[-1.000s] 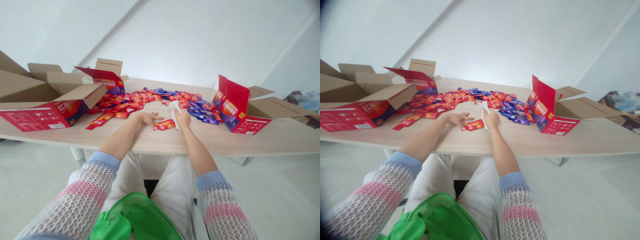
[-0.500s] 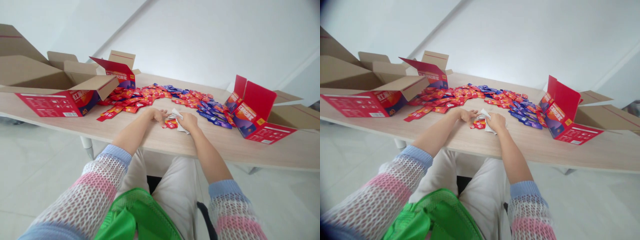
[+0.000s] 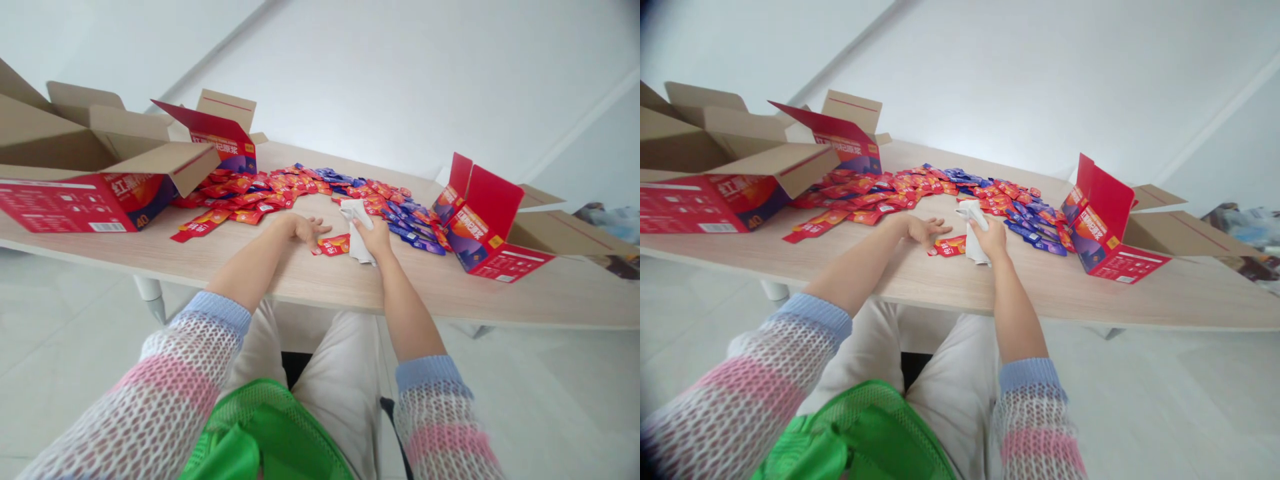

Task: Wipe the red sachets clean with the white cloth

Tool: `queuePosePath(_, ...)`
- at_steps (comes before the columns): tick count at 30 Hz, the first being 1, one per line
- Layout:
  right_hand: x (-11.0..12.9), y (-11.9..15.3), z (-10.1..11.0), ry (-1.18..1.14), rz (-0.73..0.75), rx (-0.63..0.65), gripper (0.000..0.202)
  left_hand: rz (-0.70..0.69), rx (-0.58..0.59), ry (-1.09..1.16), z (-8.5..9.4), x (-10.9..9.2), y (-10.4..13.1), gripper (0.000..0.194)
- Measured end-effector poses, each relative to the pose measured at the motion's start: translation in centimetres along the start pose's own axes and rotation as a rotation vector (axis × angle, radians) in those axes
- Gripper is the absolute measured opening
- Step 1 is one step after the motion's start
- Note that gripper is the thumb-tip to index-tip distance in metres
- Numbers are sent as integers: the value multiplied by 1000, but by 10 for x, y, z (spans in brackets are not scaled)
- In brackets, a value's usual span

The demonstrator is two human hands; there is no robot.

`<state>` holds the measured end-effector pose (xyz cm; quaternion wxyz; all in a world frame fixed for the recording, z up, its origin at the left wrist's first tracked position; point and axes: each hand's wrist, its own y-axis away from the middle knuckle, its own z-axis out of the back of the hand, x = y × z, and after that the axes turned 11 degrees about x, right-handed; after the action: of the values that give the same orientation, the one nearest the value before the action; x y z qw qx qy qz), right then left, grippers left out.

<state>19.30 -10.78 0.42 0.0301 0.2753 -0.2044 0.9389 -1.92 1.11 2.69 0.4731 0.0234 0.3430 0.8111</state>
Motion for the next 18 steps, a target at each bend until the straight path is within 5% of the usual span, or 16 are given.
queuePosePath(7,10,2,-11,-16,-3,1,51,34,-16,40,-1,-5,-1,127)
queuePosePath(14,4,3,-13,-30,41,380,52,203,-79,53,-2,-2,-10,132)
queuePosePath(18,5,0,-17,100,-86,290,51,181,-78,75,-3,1,-10,133)
